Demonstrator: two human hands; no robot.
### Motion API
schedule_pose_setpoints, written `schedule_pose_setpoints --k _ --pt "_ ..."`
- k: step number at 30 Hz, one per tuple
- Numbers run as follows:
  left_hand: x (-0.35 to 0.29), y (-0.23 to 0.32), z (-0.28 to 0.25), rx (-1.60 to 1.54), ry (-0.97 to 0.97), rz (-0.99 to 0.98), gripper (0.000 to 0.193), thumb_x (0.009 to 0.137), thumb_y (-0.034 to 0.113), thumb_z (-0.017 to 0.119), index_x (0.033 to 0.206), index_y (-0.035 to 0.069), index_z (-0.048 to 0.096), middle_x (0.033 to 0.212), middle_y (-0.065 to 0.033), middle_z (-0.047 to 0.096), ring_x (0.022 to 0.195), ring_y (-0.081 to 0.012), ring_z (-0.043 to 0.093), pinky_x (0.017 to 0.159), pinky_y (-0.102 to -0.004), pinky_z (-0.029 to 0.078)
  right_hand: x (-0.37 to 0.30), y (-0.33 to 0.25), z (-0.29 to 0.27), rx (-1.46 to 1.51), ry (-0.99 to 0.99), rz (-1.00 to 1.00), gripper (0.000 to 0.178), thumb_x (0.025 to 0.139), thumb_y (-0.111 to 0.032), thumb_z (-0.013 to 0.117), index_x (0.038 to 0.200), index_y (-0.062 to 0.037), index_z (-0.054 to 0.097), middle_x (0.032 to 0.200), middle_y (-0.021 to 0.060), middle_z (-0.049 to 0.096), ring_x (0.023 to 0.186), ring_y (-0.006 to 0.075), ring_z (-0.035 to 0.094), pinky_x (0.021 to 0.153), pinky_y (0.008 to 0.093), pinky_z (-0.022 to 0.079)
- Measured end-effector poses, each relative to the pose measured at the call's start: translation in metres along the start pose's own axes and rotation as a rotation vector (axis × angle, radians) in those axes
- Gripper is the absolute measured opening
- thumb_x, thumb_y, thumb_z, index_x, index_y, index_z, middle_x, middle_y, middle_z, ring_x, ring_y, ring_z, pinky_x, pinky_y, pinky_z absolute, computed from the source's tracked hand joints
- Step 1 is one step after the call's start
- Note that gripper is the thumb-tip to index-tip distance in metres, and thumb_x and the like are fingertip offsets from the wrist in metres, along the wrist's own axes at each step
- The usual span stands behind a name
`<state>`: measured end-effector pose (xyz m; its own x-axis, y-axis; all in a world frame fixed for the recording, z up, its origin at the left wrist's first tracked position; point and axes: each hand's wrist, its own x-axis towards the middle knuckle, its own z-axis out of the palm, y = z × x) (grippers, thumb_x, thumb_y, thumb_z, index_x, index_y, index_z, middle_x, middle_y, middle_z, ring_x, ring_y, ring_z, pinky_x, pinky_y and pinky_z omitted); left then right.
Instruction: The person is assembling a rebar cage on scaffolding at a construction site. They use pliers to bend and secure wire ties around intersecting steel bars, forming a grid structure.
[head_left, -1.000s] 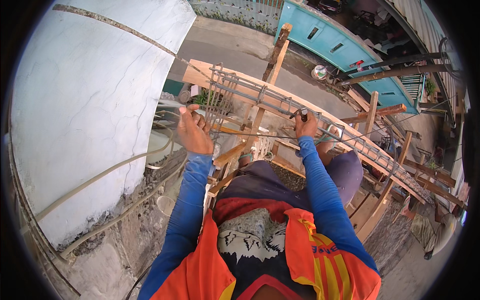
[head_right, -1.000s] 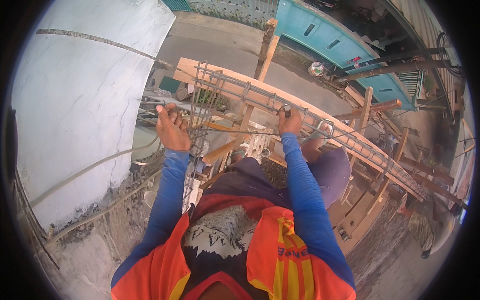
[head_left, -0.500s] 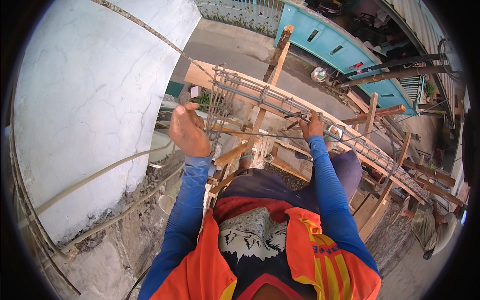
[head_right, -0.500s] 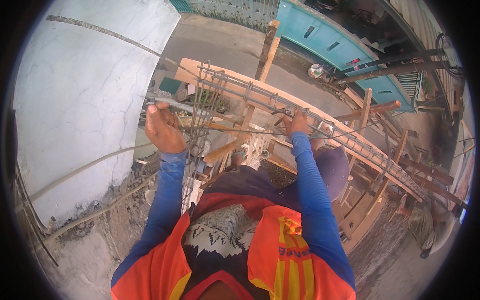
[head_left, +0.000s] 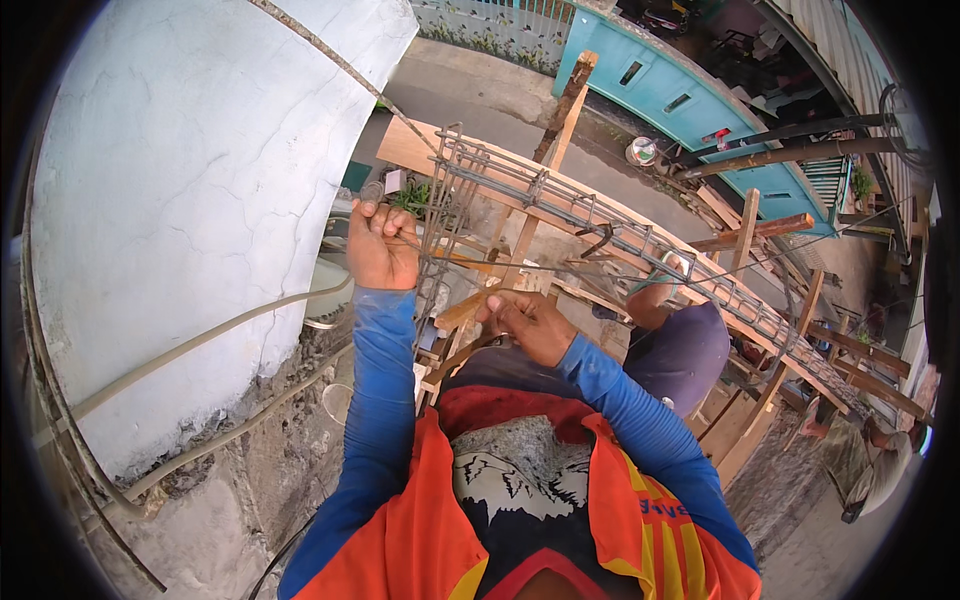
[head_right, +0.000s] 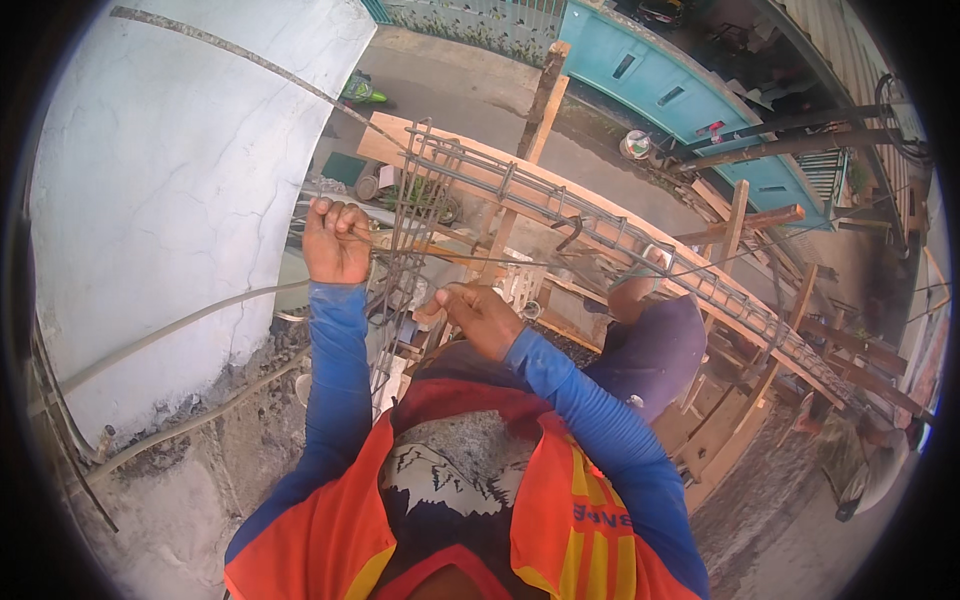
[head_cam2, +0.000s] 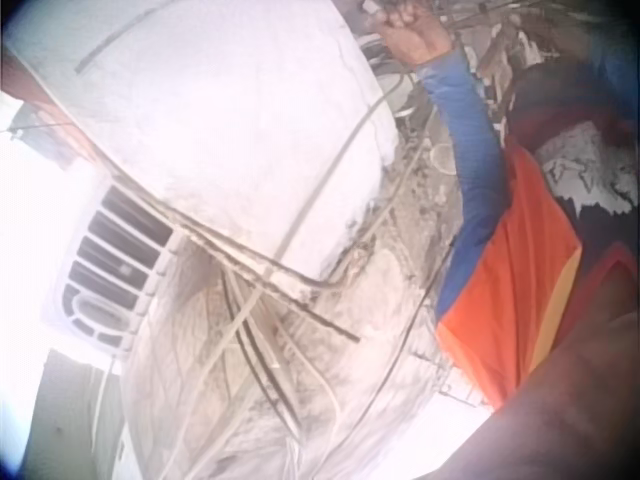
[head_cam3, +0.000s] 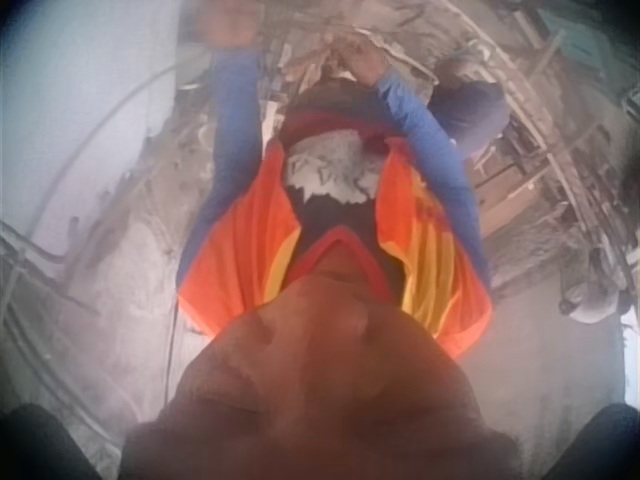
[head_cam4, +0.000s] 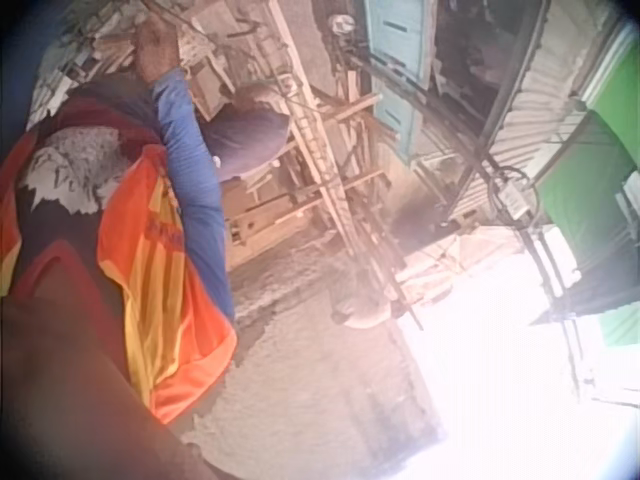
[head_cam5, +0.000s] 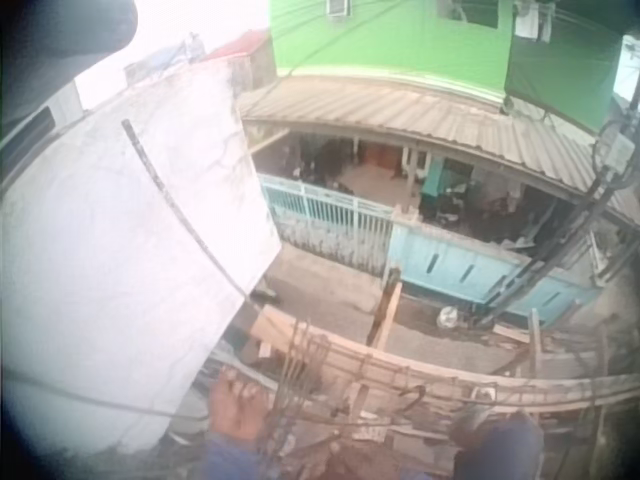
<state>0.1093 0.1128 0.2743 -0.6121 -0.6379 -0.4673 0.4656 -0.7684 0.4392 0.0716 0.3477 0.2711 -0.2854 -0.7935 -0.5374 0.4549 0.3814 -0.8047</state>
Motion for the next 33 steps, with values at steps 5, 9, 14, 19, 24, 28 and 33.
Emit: schedule_pose_setpoints --k 5,9,14,19,24,28,33 --pt "0.009 -0.019 0.021 0.051 -0.046 0.063 0.035 0.104 0.032 0.046 0.075 0.014 0.044 0.06 0.0042 0.029 0.053 -0.0098 0.03 0.046 -0.0226 0.029 0.02 0.044 -0.008 -0.076 0.002 -0.091 0.045 0.106 -0.04 0.039 0.093 -0.0045 0.064 0.065 -0.0004 0.052 0.063 0.0087 0.048 0.061 0.0253 0.04" --pt "0.02 -0.029 0.019 0.276 -0.029 0.238 0.036 0.104 0.034 0.046 0.074 0.014 0.043 0.06 0.0044 0.029 0.051 -0.0094 0.029 0.044 -0.0228 0.029 -0.031 -0.044 0.02 -0.419 -0.021 -0.395 0.04 0.107 -0.032 0.037 0.096 -0.001 0.06 0.075 0.0063 0.058 0.072 0.0135 0.052 0.07 0.0294 0.044" --pt "0.015 -0.009 0.028 -0.137 -0.209 -0.072 0.036 0.105 0.031 0.043 0.074 0.013 0.046 0.058 0.0035 0.031 0.051 -0.0106 0.031 0.044 -0.0234 0.03 -0.025 -0.055 -0.096 -0.57 0.355 -0.33 0.031 0.103 -0.026 0.043 0.094 -0.0033 0.061 0.075 0.0187 0.061 0.071 0.0381 0.062 0.068 0.0448 0.048" --pt "0.031 -0.009 0.017 -0.004 -0.197 0.011 0.038 0.105 0.032 0.043 0.074 0.011 0.048 0.058 0.0024 0.033 0.052 -0.0111 0.033 0.043 -0.0245 0.03 -0.037 0.025 -0.009 -0.626 -0.023 -0.458 0.033 0.104 -0.029 0.043 0.093 -0.0036 0.061 0.069 0.0124 0.059 0.062 0.0287 0.058 0.063 0.04 0.046" --pt "0.03 -0.007 -0.044 -0.122 -0.071 -0.032 0.035 0.106 0.027 0.041 0.076 0.01 0.046 0.061 0.0015 0.032 0.053 -0.0104 0.029 0.044 -0.0244 0.03 -0.061 -0.088 -0.063 -0.237 0.009 -0.166 0.033 0.105 -0.03 0.041 0.097 -0.0059 0.063 0.062 0.0104 0.051 0.058 0.0251 0.055 0.06 0.037 0.045" --pt "0.018 -0.006 0.015 -0.285 -0.189 -0.052 0.036 0.105 0.033 0.043 0.077 0.012 0.049 0.062 0.0024 0.036 0.053 -0.0105 0.033 0.044 -0.0243 0.031 -0.023 0.015 -0.099 -0.658 0.19 -0.196 0.031 0.105 -0.027 0.043 0.098 -0.0028 0.06 0.066 0.0124 0.054 0.062 0.0312 0.057 0.064 0.0395 0.047" --pt "0.041 -0.005 -0.018 0.111 -0.068 0.253 0.032 0.104 0.029 0.046 0.077 0.013 0.048 0.062 0.0031 0.034 0.053 -0.0093 0.031 0.044 -0.0228 0.03 -0.071 -0.065 -0.027 -0.35 -0.329 -0.351 0.027 0.104 -0.025 0.045 0.103 -0.0009 0.057 0.083 0.0176 0.06 0.079 0.0334 0.06 0.073 0.0367 0.048"
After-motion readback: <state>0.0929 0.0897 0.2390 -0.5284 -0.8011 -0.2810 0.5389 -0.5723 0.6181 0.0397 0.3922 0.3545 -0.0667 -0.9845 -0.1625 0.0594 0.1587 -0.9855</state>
